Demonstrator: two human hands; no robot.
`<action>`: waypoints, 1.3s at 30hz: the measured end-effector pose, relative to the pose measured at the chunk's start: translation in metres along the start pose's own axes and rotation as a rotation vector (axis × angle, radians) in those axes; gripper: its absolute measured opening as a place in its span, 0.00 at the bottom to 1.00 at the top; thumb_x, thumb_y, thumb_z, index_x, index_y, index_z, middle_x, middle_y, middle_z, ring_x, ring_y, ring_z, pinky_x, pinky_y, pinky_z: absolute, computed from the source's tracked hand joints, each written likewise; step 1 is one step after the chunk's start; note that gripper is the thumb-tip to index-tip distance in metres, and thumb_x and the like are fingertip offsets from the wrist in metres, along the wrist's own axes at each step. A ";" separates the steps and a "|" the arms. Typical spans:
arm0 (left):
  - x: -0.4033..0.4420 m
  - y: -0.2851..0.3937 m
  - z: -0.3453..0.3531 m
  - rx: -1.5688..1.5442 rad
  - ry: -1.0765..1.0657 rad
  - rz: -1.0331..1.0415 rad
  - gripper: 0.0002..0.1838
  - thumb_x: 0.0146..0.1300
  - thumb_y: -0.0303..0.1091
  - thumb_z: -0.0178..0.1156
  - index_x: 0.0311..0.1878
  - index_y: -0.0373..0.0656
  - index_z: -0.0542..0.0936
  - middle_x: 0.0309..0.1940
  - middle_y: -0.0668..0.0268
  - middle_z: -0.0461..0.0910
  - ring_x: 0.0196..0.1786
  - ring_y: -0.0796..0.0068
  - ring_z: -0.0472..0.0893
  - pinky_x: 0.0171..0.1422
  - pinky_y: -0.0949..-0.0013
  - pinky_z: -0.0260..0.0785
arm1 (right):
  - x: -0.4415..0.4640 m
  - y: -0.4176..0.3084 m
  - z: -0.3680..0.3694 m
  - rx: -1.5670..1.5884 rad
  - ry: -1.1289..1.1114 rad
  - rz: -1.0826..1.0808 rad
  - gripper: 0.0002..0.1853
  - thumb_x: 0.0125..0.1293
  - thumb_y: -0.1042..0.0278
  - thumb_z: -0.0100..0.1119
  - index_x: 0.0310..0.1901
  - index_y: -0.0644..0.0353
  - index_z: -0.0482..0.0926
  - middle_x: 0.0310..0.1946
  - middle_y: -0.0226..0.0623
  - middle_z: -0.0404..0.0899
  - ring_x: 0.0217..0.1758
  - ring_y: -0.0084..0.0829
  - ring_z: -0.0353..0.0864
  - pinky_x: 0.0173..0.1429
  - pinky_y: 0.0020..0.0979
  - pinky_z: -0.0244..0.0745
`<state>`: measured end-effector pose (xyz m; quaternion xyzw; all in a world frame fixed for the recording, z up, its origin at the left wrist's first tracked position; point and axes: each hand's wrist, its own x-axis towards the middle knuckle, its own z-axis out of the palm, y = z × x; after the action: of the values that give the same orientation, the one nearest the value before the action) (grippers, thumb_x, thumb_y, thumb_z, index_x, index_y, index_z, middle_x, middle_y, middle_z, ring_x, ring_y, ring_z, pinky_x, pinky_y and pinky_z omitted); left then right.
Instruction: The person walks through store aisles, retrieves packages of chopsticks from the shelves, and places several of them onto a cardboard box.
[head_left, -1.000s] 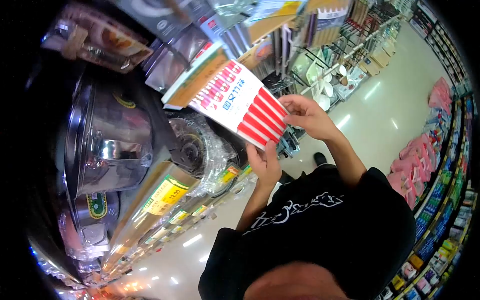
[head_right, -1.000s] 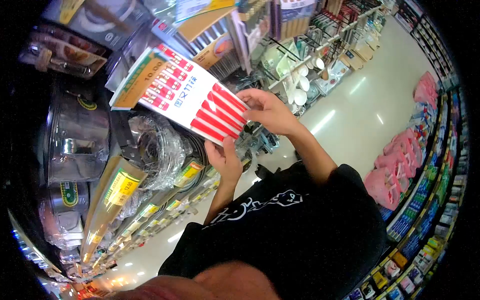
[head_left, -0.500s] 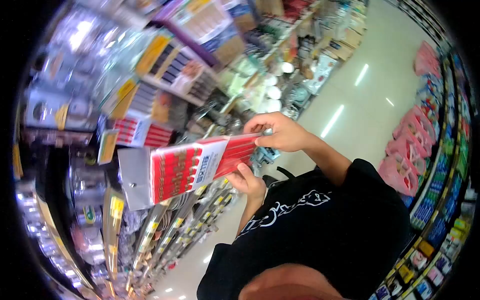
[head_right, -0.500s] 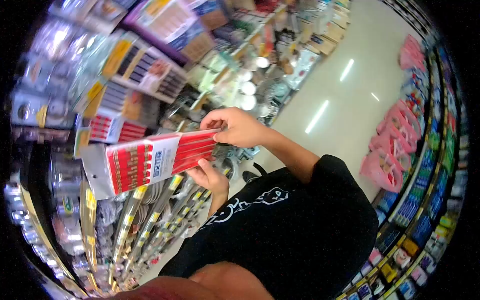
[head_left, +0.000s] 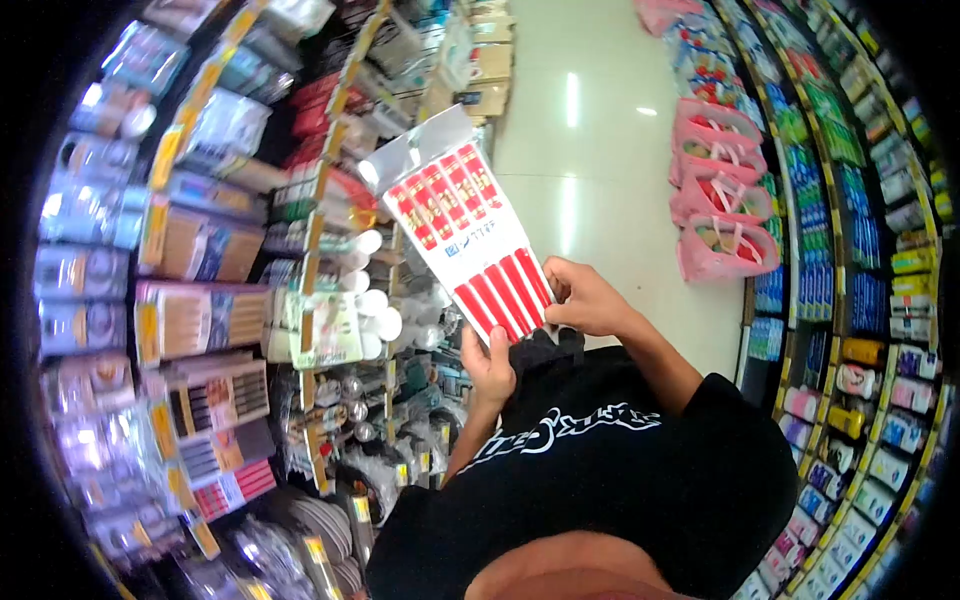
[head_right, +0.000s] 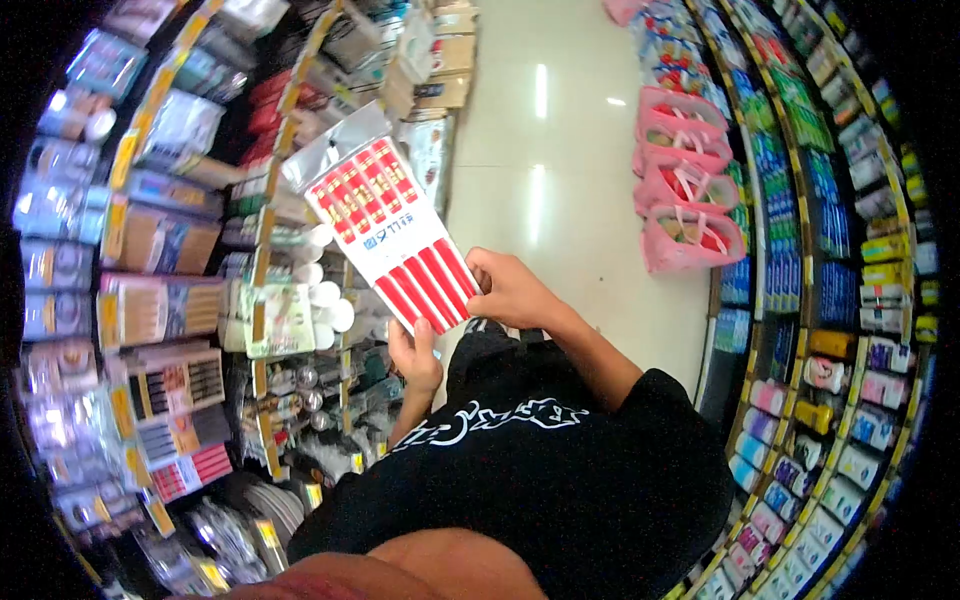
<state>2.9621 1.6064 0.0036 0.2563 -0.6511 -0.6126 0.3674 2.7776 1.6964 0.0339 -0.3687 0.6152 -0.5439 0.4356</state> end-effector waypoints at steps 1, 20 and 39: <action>0.014 -0.006 0.004 -0.011 -0.057 -0.044 0.16 0.74 0.36 0.52 0.57 0.34 0.70 0.49 0.62 0.77 0.50 0.77 0.74 0.58 0.69 0.65 | 0.000 0.009 -0.008 0.062 0.030 0.012 0.14 0.52 0.74 0.64 0.42 0.61 0.75 0.29 0.27 0.75 0.31 0.17 0.71 0.37 0.24 0.69; 0.420 -0.038 0.273 0.352 -0.833 0.037 0.17 0.73 0.42 0.54 0.42 0.33 0.76 0.30 0.56 0.81 0.34 0.64 0.81 0.42 0.64 0.71 | 0.164 -0.023 -0.337 0.150 0.528 0.000 0.20 0.53 0.78 0.63 0.49 0.66 0.73 0.34 0.30 0.78 0.33 0.18 0.76 0.38 0.24 0.73; 0.682 -0.099 0.557 0.391 -0.978 0.011 0.15 0.55 0.29 0.60 0.45 0.34 0.81 0.33 0.58 0.86 0.36 0.73 0.84 0.44 0.68 0.74 | 0.335 0.009 -0.669 0.310 0.497 -0.013 0.20 0.55 0.76 0.62 0.50 0.67 0.69 0.44 0.43 0.81 0.47 0.27 0.81 0.51 0.31 0.77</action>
<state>2.1008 1.3991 0.0301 0.0008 -0.8501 -0.5258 -0.0306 2.0342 1.6198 -0.0014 -0.1571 0.6104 -0.7076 0.3193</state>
